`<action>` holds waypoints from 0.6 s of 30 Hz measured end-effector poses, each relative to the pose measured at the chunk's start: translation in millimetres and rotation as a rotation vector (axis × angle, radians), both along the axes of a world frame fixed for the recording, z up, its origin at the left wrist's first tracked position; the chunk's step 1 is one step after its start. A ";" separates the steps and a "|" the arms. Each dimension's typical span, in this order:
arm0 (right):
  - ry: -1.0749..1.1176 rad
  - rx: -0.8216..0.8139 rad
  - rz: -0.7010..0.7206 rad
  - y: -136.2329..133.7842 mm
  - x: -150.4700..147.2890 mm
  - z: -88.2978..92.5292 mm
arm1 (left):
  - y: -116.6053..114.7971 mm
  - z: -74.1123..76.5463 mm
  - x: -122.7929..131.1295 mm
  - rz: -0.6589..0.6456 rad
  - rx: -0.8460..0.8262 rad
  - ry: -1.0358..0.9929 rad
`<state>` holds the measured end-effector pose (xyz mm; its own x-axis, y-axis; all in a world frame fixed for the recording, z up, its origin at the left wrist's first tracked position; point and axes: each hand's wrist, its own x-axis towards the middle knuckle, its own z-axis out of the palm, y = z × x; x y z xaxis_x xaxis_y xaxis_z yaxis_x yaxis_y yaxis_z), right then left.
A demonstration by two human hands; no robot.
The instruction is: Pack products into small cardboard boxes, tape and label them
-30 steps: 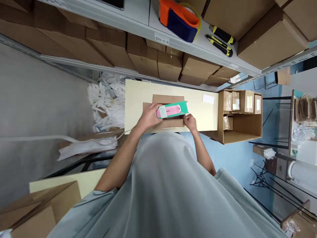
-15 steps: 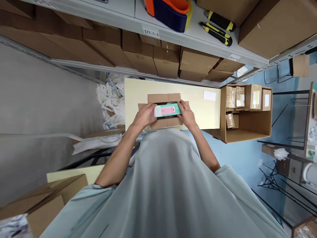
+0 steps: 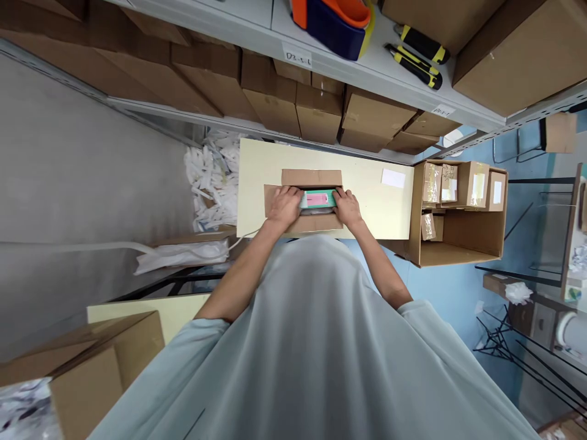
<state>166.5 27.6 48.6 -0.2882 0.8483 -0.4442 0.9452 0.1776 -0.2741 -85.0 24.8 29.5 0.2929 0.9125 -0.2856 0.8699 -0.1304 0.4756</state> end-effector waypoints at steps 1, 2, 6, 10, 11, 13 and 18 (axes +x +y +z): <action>0.029 0.027 -0.028 -4.7 3.4 2.2 | -4.4 2.0 -4.3 0.057 0.018 -0.013; 0.057 0.056 -0.066 -10.1 7.1 4.2 | -9.6 4.0 -9.5 0.132 0.041 -0.021; 0.113 0.124 -0.290 -28.8 20.4 3.1 | -32.1 8.9 -28.3 0.484 0.085 0.048; 0.159 0.051 -0.492 -33.1 24.8 -15.3 | -43.3 6.2 -28.6 0.535 -0.089 0.172; 0.189 0.026 -0.529 -32.8 25.3 -20.8 | -43.8 5.3 -26.7 0.515 -0.127 0.192; 0.271 -0.013 -0.587 -32.4 26.8 -31.4 | -43.2 3.9 -23.0 0.478 -0.169 0.220; 0.523 -0.102 -0.683 -34.3 37.7 -53.5 | -50.0 2.9 -20.5 0.485 -0.226 0.247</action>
